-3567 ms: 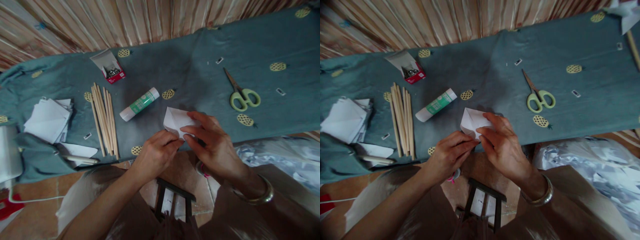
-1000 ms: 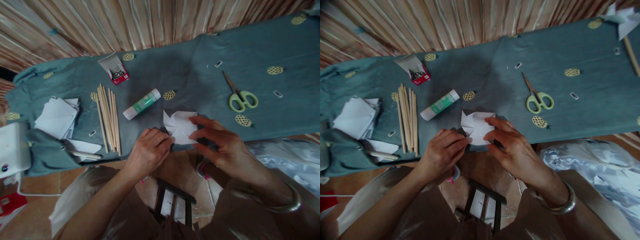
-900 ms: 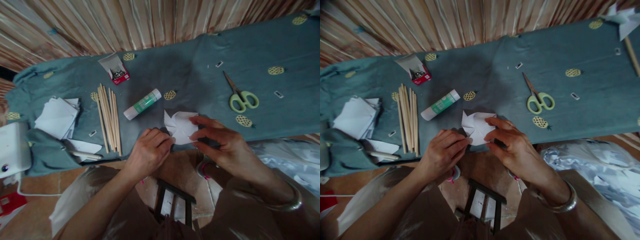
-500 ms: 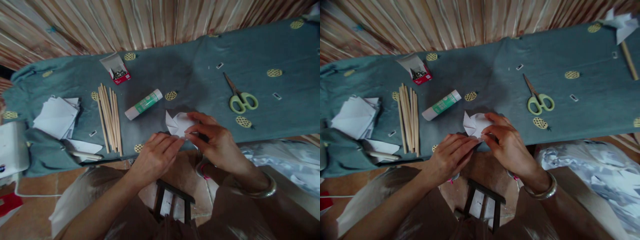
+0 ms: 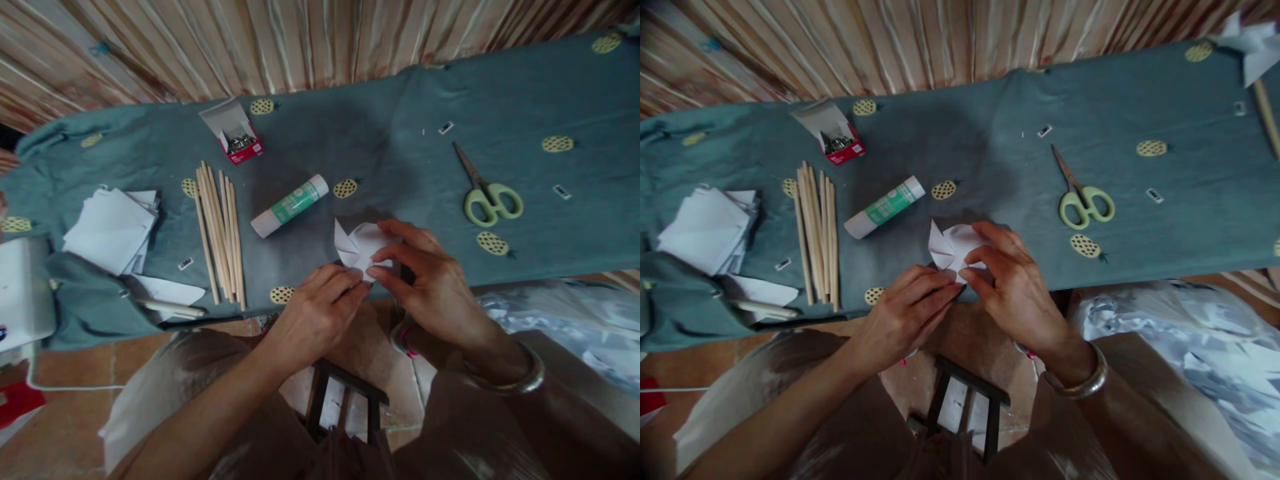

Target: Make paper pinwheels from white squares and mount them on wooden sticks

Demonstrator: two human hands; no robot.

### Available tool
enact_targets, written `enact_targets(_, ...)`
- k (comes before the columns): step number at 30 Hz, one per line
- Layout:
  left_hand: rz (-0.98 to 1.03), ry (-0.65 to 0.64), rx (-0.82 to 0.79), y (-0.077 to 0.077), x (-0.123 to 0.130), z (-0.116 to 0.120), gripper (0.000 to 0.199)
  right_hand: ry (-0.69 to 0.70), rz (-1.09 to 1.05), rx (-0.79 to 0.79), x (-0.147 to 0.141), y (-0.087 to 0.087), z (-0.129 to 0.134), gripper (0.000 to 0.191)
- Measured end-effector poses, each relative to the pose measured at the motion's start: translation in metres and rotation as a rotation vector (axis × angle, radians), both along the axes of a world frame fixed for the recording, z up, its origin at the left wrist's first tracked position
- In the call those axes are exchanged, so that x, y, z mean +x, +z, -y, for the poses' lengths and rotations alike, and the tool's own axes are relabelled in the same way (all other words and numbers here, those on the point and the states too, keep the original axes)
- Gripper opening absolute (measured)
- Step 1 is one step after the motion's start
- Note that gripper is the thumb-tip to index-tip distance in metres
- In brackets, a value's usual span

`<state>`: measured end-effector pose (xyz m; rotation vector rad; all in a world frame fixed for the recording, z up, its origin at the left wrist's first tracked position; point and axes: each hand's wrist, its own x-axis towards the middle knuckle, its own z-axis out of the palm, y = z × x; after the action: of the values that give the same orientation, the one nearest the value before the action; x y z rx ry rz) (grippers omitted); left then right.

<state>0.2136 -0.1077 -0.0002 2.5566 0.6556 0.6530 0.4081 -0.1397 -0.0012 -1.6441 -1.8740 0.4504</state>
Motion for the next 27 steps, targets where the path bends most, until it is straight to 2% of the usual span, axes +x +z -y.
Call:
enact_targets(19,0.021,0.018,0.030,-0.0019,0.0017,0.0015,0.018,-0.022,0.001,-0.006,-0.0004,-0.0014,0.0006,0.010)
enact_targets(27,0.016,0.024,0.018,-0.0029,0.0013,0.0023,0.018,0.013,0.016,0.063,-0.0039,-0.0013,0.0001,0.008)
